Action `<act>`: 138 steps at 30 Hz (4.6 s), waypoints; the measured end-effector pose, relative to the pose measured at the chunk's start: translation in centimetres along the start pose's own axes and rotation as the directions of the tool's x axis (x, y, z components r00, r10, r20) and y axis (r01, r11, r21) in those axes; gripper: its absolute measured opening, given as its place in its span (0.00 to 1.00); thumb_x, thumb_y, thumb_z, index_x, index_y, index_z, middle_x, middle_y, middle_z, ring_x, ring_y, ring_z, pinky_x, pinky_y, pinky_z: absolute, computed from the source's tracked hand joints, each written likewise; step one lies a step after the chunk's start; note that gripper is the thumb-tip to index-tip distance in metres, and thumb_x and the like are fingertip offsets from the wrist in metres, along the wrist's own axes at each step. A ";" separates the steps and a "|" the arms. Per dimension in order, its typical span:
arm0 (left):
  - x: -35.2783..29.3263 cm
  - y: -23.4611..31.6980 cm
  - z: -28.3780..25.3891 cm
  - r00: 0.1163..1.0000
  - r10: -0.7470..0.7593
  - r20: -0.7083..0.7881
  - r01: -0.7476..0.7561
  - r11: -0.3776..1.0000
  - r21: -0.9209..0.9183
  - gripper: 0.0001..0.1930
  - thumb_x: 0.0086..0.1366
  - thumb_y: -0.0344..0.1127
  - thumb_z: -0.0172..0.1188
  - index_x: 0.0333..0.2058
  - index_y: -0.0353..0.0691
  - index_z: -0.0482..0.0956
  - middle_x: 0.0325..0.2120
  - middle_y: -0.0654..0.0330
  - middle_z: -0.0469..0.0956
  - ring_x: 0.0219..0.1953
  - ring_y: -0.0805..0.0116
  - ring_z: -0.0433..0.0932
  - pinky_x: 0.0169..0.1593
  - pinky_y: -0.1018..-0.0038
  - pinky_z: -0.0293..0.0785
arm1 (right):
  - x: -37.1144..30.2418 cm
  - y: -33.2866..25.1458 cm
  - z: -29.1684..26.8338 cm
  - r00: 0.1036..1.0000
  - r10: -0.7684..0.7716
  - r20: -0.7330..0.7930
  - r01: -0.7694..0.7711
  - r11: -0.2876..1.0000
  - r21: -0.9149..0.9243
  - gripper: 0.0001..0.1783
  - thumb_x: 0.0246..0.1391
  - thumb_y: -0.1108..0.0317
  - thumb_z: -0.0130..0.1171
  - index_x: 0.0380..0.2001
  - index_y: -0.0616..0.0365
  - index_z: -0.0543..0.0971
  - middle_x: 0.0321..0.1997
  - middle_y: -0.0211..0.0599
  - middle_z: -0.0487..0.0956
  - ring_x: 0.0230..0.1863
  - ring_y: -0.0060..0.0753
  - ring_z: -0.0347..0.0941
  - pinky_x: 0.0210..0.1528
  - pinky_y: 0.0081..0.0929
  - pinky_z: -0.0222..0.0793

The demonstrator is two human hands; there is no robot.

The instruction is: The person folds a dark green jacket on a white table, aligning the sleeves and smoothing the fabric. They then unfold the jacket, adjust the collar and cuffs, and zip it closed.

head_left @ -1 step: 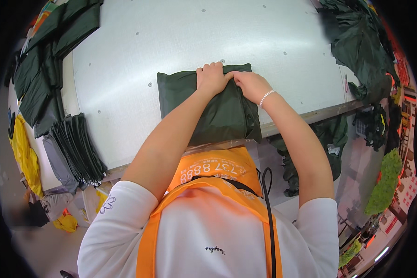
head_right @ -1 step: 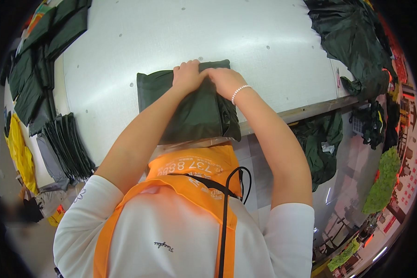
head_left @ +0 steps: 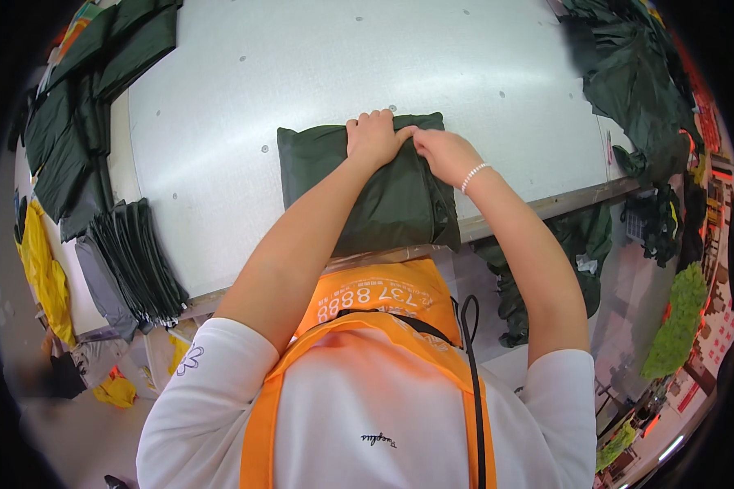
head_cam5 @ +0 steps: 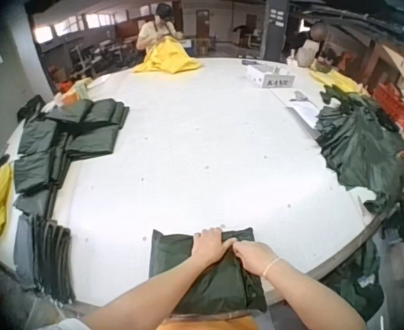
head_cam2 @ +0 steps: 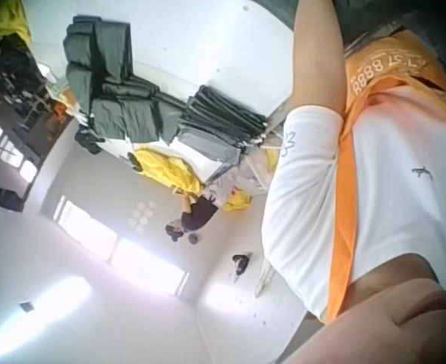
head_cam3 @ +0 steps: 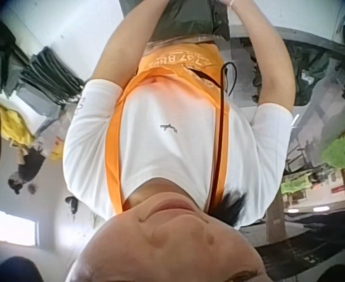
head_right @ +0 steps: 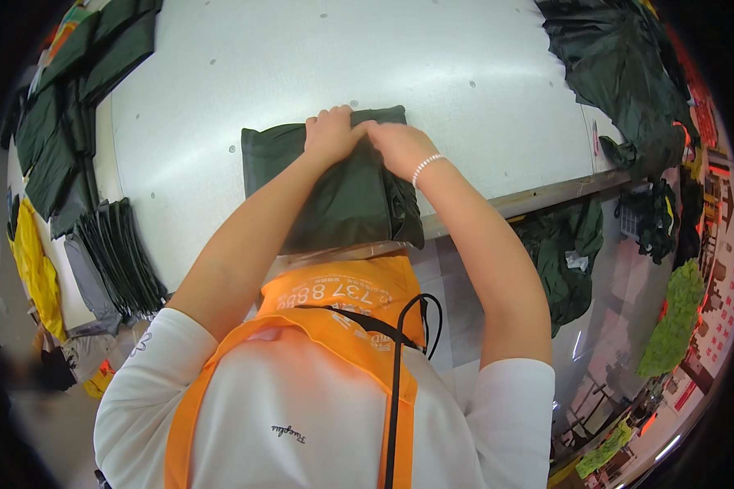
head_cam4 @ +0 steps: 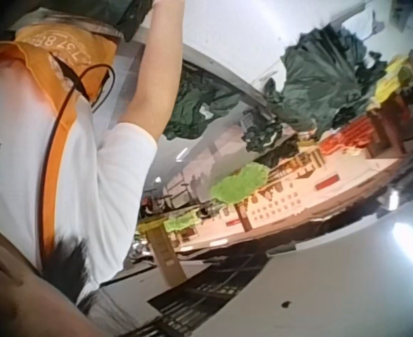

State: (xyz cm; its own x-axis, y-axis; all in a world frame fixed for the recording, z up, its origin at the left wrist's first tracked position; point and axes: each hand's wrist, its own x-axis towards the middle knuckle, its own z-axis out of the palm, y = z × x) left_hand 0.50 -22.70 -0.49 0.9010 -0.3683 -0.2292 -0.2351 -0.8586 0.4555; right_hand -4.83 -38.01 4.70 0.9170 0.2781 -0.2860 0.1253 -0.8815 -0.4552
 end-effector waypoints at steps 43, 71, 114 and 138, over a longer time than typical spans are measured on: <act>-38.2 -2.4 2.6 0.296 -0.947 -0.125 0.651 0.296 -0.699 0.47 0.57 0.55 0.58 0.65 0.37 0.43 0.50 0.39 0.65 0.50 0.42 0.69 0.52 0.59 0.68 | -6.3 -6.5 10.4 0.934 -0.060 0.352 -0.119 0.877 0.466 0.37 0.59 0.43 0.46 0.51 0.72 0.64 0.45 0.56 0.74 0.45 0.48 0.71 0.50 0.35 0.64; -75.4 -18.0 23.8 -0.019 -0.998 0.053 0.731 -0.050 -0.681 0.32 0.60 0.49 0.58 0.57 0.33 0.65 0.51 0.42 0.71 0.52 0.51 0.71 0.54 0.63 0.67 | -24.1 -17.8 32.7 0.703 -0.050 0.709 0.043 0.999 0.027 0.24 0.54 0.54 0.57 0.49 0.58 0.74 0.41 0.46 0.80 0.44 0.46 0.76 0.49 0.36 0.70; -14.2 22.5 21.0 0.964 0.037 -0.264 0.091 0.885 0.457 0.43 0.59 0.52 0.57 0.66 0.43 0.46 0.67 0.48 0.44 0.68 0.45 0.42 0.66 0.53 0.39 | -62.5 50.2 17.7 0.788 0.481 0.383 -0.613 0.666 0.425 0.08 0.36 0.72 0.50 0.20 0.65 0.77 0.27 0.59 0.76 0.33 0.62 0.73 0.41 0.49 0.69; -28.5 37.0 21.3 0.809 0.383 0.446 0.066 0.695 -0.716 0.10 0.51 0.32 0.63 0.32 0.34 0.78 0.28 0.58 0.80 0.28 0.70 0.77 0.34 0.75 0.73 | -63.4 22.2 4.3 0.908 0.401 -0.118 -0.318 0.847 0.427 0.58 0.27 0.66 0.74 0.65 0.55 0.55 0.68 0.45 0.58 0.68 0.53 0.50 0.68 0.52 0.39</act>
State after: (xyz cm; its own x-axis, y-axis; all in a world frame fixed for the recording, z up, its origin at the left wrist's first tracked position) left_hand -41.63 -51.57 4.61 0.4760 -0.7860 -0.3945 0.1569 -0.3655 0.9175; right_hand -61.79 -73.60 9.07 0.9281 -0.1462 -0.3425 -0.3472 -0.6719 -0.6542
